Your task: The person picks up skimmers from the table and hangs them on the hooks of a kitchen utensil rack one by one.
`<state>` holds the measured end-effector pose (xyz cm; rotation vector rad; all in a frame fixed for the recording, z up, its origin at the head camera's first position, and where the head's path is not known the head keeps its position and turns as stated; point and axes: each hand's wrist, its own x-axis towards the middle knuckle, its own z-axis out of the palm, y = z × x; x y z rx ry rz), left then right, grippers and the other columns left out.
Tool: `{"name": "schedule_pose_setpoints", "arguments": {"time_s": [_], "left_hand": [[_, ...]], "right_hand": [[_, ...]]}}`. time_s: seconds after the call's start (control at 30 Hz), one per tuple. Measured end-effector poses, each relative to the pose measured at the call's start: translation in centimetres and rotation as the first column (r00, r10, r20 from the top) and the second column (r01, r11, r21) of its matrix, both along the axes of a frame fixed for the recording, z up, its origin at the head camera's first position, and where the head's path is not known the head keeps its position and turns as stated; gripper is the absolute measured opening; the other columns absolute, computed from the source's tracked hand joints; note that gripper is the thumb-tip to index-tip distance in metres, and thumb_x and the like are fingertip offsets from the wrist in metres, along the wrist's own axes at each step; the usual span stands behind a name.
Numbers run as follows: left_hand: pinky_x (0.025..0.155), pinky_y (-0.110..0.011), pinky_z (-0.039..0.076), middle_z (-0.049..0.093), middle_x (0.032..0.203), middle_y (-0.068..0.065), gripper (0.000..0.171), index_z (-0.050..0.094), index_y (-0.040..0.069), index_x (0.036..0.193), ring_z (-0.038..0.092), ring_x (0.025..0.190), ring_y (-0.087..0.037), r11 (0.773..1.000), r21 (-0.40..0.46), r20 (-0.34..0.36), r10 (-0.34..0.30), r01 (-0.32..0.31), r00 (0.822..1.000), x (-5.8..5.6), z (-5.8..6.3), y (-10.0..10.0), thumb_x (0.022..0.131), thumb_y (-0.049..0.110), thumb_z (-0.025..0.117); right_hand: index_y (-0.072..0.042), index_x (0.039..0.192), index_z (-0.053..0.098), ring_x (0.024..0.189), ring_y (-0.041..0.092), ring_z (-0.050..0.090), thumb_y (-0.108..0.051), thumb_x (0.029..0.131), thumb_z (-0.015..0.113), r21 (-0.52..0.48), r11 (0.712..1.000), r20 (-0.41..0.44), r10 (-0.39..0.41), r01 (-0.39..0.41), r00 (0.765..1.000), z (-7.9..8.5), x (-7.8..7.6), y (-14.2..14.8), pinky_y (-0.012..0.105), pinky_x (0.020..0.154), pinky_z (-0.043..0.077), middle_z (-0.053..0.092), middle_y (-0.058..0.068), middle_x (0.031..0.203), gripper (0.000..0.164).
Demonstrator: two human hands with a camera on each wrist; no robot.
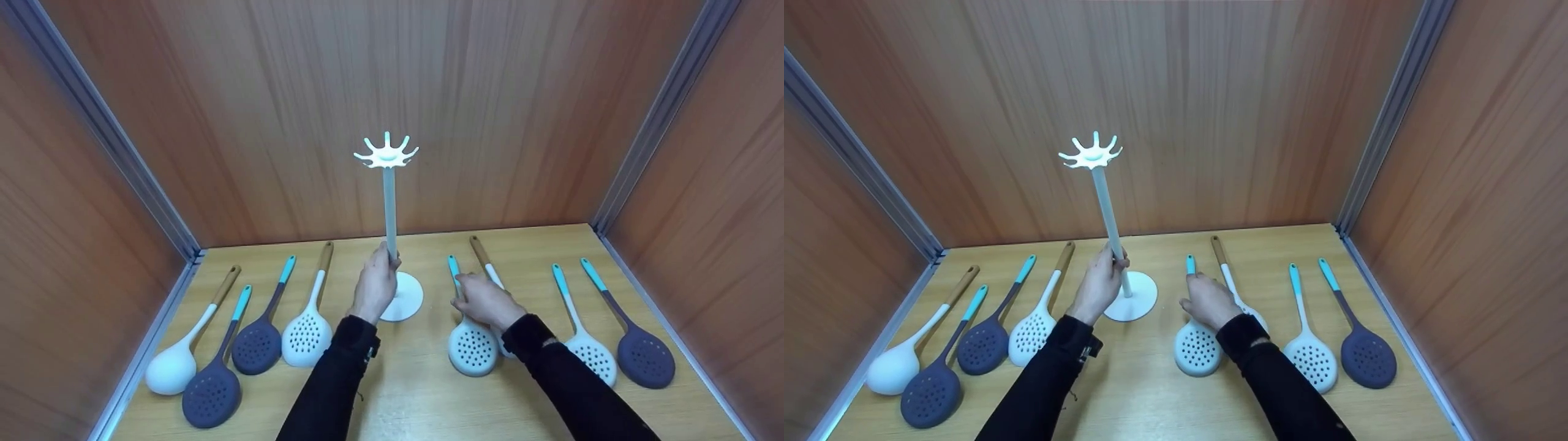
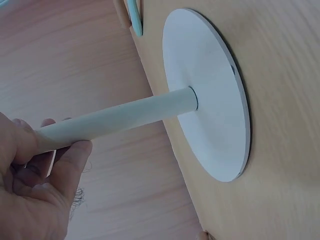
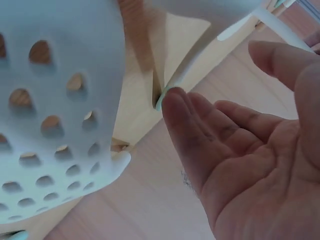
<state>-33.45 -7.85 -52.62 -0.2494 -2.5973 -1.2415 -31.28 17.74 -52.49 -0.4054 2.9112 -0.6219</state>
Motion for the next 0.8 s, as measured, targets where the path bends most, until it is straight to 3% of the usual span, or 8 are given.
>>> {"name": "schedule_pose_setpoints", "arguments": {"time_s": [0.07, 0.13, 0.23, 0.3, 0.5, 0.8], "left_hand": [[0.100, -0.053, 0.071, 0.077, 0.125, -0.015, 0.012, 0.064, 0.006, 0.128, 0.082, 0.121, -0.034, 1.000, -0.016, -0.007, 0.002, -0.002, 1.000, 0.4, -0.1, 0.1, 0.124, 0.006, 0.054], [0.094, -0.051, 0.072, 0.077, 0.123, -0.015, 0.012, 0.064, 0.006, 0.127, 0.083, 0.117, -0.035, 0.999, -0.037, -0.019, 0.006, -0.006, 1.000, 0.9, -0.2, 0.2, 0.123, 0.005, 0.053], [0.088, -0.049, 0.072, 0.077, 0.120, -0.014, 0.011, 0.064, 0.006, 0.126, 0.084, 0.113, -0.034, 0.998, -0.055, -0.037, 0.005, -0.007, 0.999, 1.4, -0.3, 0.4, 0.123, 0.004, 0.054], [0.087, -0.048, 0.072, 0.077, 0.118, -0.013, 0.010, 0.065, 0.005, 0.125, 0.084, 0.111, -0.033, 0.998, -0.067, -0.052, 0.005, -0.009, 0.999, 1.6, -0.3, 0.5, 0.122, 0.003, 0.055], [0.091, -0.049, 0.073, 0.078, 0.117, -0.012, 0.007, 0.067, 0.005, 0.125, 0.084, 0.112, -0.033, 0.997, -0.062, -0.059, 0.031, -0.035, 0.998, 1.7, -0.6, 0.9, 0.121, 0.005, 0.060], [0.090, -0.050, 0.073, 0.077, 0.116, -0.013, 0.008, 0.065, 0.005, 0.126, 0.084, 0.113, -0.035, 0.997, -0.059, -0.037, 0.045, -0.047, 0.998, 1.5, -0.4, 0.7, 0.119, 0.002, 0.063]], "right_hand": [[0.005, 0.160, 0.064, 0.124, 0.039, 0.079, -0.021, 0.111, 0.082, 0.022, 1.000, 0.004, 0.002, -0.003, 1.000, -0.3, -0.3, -0.2, 0.056, 0.111, 0.067, 0.074, 0.030, 0.147, 0.058], [0.007, 0.146, 0.071, 0.106, 0.033, 0.078, -0.020, 0.110, 0.083, 0.051, 0.999, -0.002, 0.004, -0.004, 1.000, -0.5, -0.6, -0.3, 0.050, 0.095, 0.070, 0.078, 0.026, 0.129, 0.046], [0.004, 0.117, 0.074, 0.081, 0.024, 0.064, -0.017, 0.107, 0.084, 0.098, 0.995, -0.024, -0.002, 0.004, 1.000, -0.6, -1.0, -0.4, 0.039, 0.072, 0.058, 0.070, 0.014, 0.100, 0.025], [0.001, 0.105, 0.072, 0.077, 0.021, 0.057, -0.016, 0.106, 0.085, 0.127, 0.992, -0.033, -0.013, 0.017, 0.999, -0.7, -1.1, -0.5, 0.034, 0.067, 0.050, 0.064, 0.008, 0.091, 0.021], [-0.002, 0.099, 0.072, 0.074, 0.019, 0.055, -0.012, 0.107, 0.083, 0.157, 0.987, 0.047, -0.053, 0.045, 0.997, -0.7, -1.6, -0.8, 0.030, 0.064, 0.044, 0.058, 0.003, 0.083, 0.017], [-0.001, 0.102, 0.076, 0.071, 0.019, 0.056, -0.007, 0.109, 0.080, 0.170, 0.981, 0.164, -0.125, 0.097, 0.978, -0.8, -2.9, -1.6, 0.028, 0.061, 0.046, 0.057, 0.002, 0.080, 0.010]]}}
